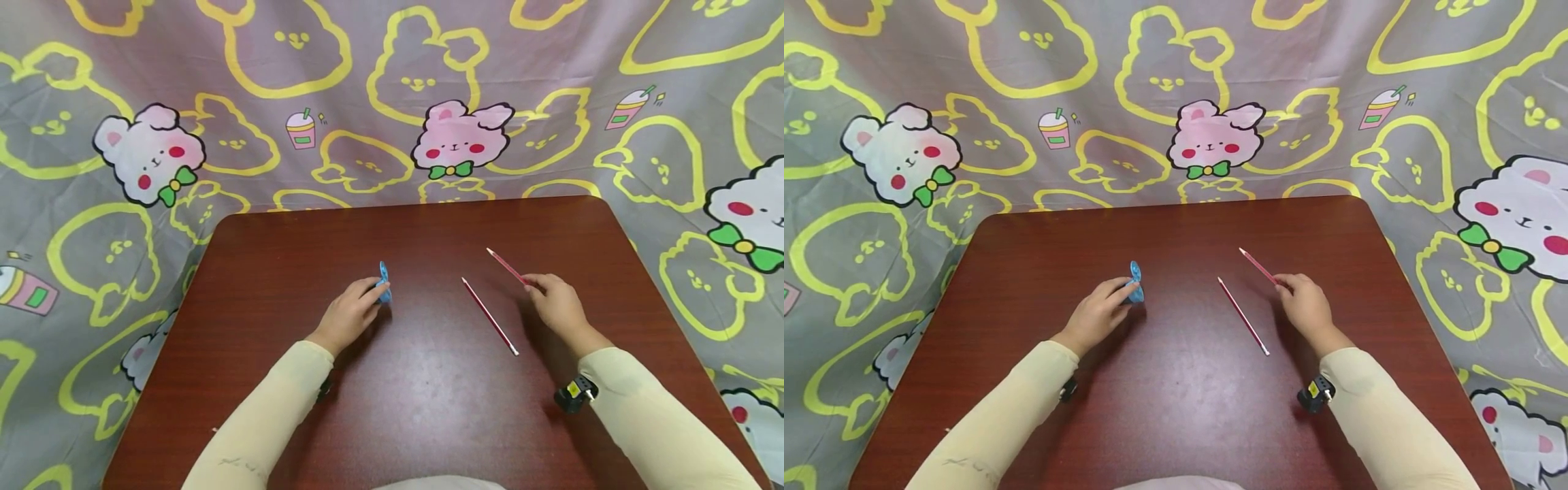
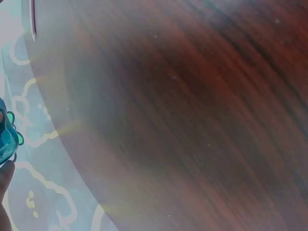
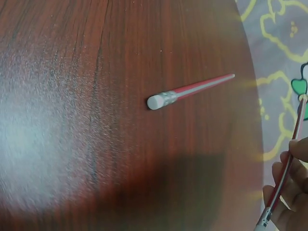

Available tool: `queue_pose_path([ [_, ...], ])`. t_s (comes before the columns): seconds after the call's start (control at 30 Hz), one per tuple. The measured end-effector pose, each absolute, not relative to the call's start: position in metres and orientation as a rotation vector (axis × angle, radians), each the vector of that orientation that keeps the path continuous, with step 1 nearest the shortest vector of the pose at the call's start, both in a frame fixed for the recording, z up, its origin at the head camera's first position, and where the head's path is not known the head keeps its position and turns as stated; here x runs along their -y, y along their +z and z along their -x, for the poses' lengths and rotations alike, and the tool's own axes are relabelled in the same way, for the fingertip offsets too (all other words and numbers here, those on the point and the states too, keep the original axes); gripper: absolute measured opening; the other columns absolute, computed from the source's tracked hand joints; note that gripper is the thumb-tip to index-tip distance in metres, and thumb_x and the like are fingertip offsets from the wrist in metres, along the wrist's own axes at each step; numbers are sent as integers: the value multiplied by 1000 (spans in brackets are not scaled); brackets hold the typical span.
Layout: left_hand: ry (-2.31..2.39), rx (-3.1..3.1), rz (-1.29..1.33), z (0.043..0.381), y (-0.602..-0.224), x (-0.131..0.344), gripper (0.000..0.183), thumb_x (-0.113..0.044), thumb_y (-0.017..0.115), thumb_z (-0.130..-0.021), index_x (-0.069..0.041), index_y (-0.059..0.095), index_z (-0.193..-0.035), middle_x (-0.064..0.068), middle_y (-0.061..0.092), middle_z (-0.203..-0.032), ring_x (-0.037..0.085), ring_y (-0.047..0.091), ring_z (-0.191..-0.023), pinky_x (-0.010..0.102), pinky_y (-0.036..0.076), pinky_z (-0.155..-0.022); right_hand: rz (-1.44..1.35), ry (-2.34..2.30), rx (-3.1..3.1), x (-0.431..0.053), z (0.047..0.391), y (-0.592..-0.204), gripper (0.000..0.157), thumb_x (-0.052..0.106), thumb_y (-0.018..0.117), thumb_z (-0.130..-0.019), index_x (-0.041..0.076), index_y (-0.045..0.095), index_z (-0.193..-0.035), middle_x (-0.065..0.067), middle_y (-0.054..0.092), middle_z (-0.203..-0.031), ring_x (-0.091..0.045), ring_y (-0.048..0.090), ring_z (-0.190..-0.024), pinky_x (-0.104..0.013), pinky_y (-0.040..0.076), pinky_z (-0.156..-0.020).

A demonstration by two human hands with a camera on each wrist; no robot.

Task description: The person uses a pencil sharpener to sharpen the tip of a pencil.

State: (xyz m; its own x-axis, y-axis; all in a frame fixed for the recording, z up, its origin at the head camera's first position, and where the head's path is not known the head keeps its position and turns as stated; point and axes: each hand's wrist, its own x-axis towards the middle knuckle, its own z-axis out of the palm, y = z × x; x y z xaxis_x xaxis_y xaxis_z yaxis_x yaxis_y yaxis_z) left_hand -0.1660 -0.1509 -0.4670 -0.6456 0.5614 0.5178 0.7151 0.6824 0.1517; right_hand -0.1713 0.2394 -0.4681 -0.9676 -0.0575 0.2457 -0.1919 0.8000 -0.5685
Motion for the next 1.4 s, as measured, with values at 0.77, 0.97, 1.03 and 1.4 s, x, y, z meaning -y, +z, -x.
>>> queue_pose_path([
  [0.77,-508,2285,1103,163,-443,147,46,-4,70,-71,-8,58,-116,12,55,-113,25,53,-102,30,48,-85,-504,738,2848,-216,170,-420,21,6,61,-83,8,66,-103,-5,61,-86,-20,55,-74,-37,43,-63],
  [0.97,-488,2278,1106,160,-436,143,44,-5,70,-70,-7,59,-112,12,55,-113,25,53,-102,30,48,-85,-567,710,2819,-210,172,-413,21,4,62,-82,8,67,-101,-3,61,-85,-20,57,-76,-38,45,-64],
  [1.03,-491,2282,1117,159,-433,142,44,-5,70,-70,-8,59,-113,12,54,-114,25,53,-103,31,48,-85,-584,698,2813,-208,173,-411,21,5,62,-81,9,67,-101,-3,62,-86,-20,58,-76,-38,46,-65],
  [1.4,-499,2255,1186,156,-430,140,42,-1,65,-73,-5,59,-114,14,54,-113,25,53,-103,29,47,-87,-706,604,2855,-198,169,-395,23,4,61,-81,12,67,-102,0,60,-86,-17,56,-76,-37,47,-64],
])
